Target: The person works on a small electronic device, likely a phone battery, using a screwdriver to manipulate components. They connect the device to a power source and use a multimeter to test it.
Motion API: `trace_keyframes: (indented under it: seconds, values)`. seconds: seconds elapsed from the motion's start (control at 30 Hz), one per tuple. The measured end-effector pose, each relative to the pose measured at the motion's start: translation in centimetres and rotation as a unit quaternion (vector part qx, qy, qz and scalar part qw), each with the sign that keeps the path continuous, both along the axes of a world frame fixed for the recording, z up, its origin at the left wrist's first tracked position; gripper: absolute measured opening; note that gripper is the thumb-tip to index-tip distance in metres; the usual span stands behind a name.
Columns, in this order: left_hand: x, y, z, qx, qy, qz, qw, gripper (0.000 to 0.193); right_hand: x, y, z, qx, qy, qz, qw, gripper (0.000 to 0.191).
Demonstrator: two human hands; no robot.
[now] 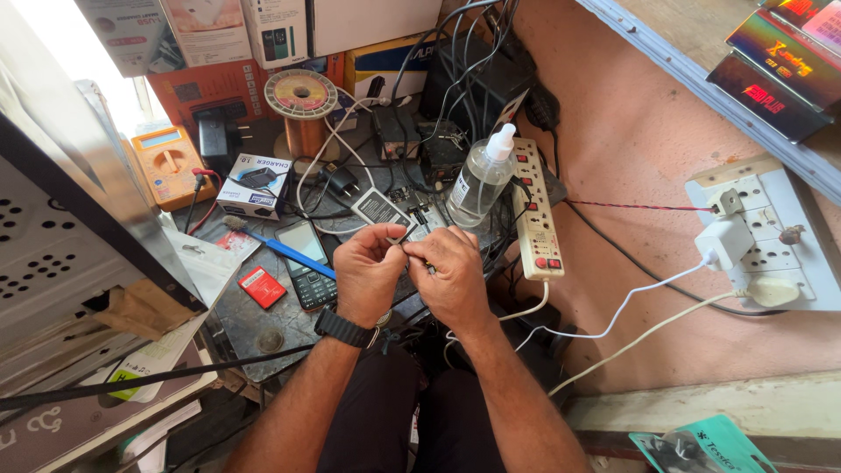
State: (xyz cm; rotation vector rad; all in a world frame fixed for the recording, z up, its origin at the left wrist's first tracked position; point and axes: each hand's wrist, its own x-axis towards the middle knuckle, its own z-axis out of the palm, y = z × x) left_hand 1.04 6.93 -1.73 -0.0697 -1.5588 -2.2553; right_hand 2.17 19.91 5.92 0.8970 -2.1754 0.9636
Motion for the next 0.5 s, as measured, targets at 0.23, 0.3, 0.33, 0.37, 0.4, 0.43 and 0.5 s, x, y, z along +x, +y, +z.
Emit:
trace_keyframes:
  seconds: [0.23,0.3,0.33,0.37,0.4,0.43,0.5]
  values:
    - [0.10,0.04,0.08,0.003,-0.002,0.003,1.000,0.021,0.02,0.03,-0.11,0.003,0.000,-0.002,1.000,0.015]
    - [0.19,0.05,0.04,-0.004,0.000,0.005,1.000,0.021,0.10,0.07,-0.20,0.003,0.000,-0.003,1.000,0.015]
    - [0.17,0.04,0.04,-0.004,-0.001,0.005,1.000,0.021,0.06,0.05,-0.20,0.002,0.000,-0.004,1.000,0.016]
    - [0.15,0.03,0.05,-0.003,-0.001,0.005,1.000,0.021,0.04,0.04,-0.22,0.002,0.001,-0.004,1.000,0.016]
    - [0.15,0.03,0.05,-0.003,-0.002,0.004,1.000,0.021,0.02,0.02,-0.22,0.002,0.002,-0.005,1.000,0.016]
    - [0.17,0.03,0.03,-0.005,-0.005,0.004,1.000,0.021,0.01,0.02,-0.24,0.002,0.002,-0.005,1.000,0.016]
    - [0.36,0.06,0.10,-0.008,-0.012,0.003,1.000,0.021,0.23,0.09,-0.15,0.005,-0.002,-0.007,1.000,0.016]
